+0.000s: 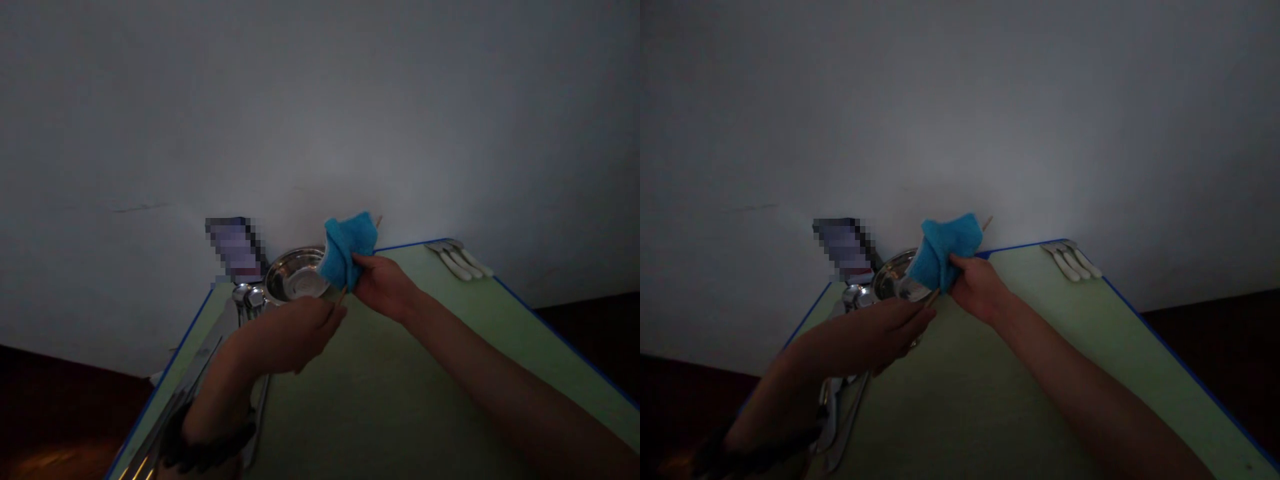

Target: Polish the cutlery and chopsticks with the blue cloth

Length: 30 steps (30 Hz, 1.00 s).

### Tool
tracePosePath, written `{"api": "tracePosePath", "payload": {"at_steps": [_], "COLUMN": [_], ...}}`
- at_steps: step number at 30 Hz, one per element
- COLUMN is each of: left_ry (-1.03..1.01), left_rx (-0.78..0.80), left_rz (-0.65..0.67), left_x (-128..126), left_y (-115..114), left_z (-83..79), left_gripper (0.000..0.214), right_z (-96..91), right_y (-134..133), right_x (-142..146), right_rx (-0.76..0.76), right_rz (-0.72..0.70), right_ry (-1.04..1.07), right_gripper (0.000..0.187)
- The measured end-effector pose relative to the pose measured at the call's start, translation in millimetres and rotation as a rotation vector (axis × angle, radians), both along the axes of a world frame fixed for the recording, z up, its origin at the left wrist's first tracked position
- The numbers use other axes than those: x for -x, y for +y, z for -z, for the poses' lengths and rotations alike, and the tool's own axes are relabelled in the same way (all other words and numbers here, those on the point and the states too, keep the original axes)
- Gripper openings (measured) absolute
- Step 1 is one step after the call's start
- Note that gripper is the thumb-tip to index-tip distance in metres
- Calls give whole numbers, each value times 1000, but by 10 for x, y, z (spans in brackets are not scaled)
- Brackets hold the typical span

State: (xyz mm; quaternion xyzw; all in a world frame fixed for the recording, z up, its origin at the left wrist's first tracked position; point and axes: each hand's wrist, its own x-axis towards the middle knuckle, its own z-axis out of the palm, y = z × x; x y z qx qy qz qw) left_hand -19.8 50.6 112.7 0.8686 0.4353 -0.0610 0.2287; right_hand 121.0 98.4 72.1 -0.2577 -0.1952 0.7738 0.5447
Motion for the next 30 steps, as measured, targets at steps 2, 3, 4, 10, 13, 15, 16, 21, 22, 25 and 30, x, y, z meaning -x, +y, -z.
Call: {"api": "tracePosePath", "payload": {"at_steps": [2,3,4,10,13,15,16,21,22,25,30], "left_ry": [57,75,79,-29,-103,-120,-131,-226,-240,-260,-243], "left_rx": [-58,-65,-76,8,-137,-238,-289,-475,-482,-401,-72], "left_rz": [51,50,61,-83,-160,-257,-306,-445,-452,-421,-240], "left_x": [23,31,36,93,186,261,299,461,485,521,492], "left_y": [-44,-75,-109,-116,39,135,170,220,219,216,185], "left_z": [-52,-88,-126,-276,-262,-252,-252,-301,-310,-314,-277], "left_gripper": [36,38,39,46,40,36,35,34,35,36,33], "right_z": [-5,-5,-6,-53,-69,-56,-45,-14,-20,-51,-95], "right_y": [41,71,107,278,292,287,282,260,259,262,282], "right_x": [-17,-56,-114,-506,-516,-477,-460,-489,-513,-573,-611], "right_rx": [49,68,92,-10,-39,-11,11,-9,-48,-130,-138], "right_rz": [82,131,179,383,407,383,361,266,267,299,389], "right_ry": [39,42,29,81,98,66,39,-128,-151,-180,-170], "right_gripper": [27,27,28,35,35,32,30,6,5,8,11]}}
